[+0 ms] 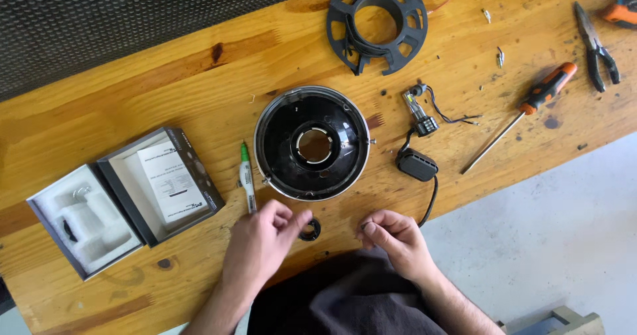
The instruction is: The person works at a wooden workbench, handling a small black circular component and applying glue from a tube to it. They then place the component into a larger black headlight housing and continue to manipulate the small part with their hands.
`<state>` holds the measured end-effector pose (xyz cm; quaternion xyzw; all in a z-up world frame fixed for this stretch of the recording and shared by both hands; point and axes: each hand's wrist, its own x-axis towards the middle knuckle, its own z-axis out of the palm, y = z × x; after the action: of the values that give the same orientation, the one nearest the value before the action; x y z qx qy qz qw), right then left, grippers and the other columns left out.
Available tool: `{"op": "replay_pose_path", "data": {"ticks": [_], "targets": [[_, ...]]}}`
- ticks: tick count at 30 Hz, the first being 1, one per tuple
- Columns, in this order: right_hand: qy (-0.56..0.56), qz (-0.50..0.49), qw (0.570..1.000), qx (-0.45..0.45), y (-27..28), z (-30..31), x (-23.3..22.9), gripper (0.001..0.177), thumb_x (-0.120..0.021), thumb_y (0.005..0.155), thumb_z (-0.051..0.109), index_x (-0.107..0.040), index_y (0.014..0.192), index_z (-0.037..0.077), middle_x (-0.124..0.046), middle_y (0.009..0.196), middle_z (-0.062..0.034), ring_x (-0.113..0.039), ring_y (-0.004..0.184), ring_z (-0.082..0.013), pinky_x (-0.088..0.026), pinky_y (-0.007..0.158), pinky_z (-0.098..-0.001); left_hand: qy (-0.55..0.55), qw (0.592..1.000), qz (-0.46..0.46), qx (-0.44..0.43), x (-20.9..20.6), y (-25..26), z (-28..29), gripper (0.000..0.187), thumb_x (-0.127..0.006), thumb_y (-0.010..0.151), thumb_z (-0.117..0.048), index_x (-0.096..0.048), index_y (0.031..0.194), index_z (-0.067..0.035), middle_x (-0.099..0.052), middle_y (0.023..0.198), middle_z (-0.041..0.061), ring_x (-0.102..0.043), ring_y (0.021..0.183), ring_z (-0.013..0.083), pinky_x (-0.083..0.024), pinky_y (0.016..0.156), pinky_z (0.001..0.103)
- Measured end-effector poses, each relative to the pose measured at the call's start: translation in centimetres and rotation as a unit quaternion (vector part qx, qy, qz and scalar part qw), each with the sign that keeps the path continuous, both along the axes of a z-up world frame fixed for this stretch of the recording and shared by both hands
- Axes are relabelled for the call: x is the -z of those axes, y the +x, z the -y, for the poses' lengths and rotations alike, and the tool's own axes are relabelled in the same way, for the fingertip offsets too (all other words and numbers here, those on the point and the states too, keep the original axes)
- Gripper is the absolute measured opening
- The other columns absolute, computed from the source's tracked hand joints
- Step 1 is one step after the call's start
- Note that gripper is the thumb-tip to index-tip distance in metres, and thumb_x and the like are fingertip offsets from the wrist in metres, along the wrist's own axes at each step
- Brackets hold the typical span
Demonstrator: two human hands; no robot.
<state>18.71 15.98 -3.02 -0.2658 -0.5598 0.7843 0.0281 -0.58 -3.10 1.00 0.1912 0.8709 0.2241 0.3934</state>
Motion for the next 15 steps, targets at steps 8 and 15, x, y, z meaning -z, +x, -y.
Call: {"op": "replay_pose_path", "data": {"ticks": [8, 15], "targets": [[-0.009, -0.001, 1.0, -0.027, -0.5, 0.1, -1.1, 0.018, -0.075, 0.092, 0.017, -0.073, 0.089, 0.0, -0.068, 0.075, -0.0071, -0.059, 0.065, -0.012, -0.047, 0.062, -0.0237, 0.136, 0.963, -0.076, 0.22, -0.2, 1.6, 0.9, 0.042, -0.069, 0.095, -0.02, -0.062, 0.134, -0.008, -0.064, 0.122, 0.005, -0.075, 0.082, 0.0225, -0.067, 0.071, 0.038], [-0.054, 0.021, 0.998, -0.033, 0.1, 0.2, -0.3, 0.016, -0.077, 0.09, 0.013, -0.073, 0.087, -0.002, -0.07, 0.073, -0.009, -0.061, 0.065, -0.0131, -0.048, 0.063, -0.0244, 0.095, 0.971, -0.064, 0.208, 0.3, 2.0, 0.5, 0.038, -0.066, 0.096, -0.027, -0.057, 0.131, -0.013, -0.06, 0.124, 0.004, -0.073, 0.085, 0.0319, -0.059, 0.064, 0.05]]}}
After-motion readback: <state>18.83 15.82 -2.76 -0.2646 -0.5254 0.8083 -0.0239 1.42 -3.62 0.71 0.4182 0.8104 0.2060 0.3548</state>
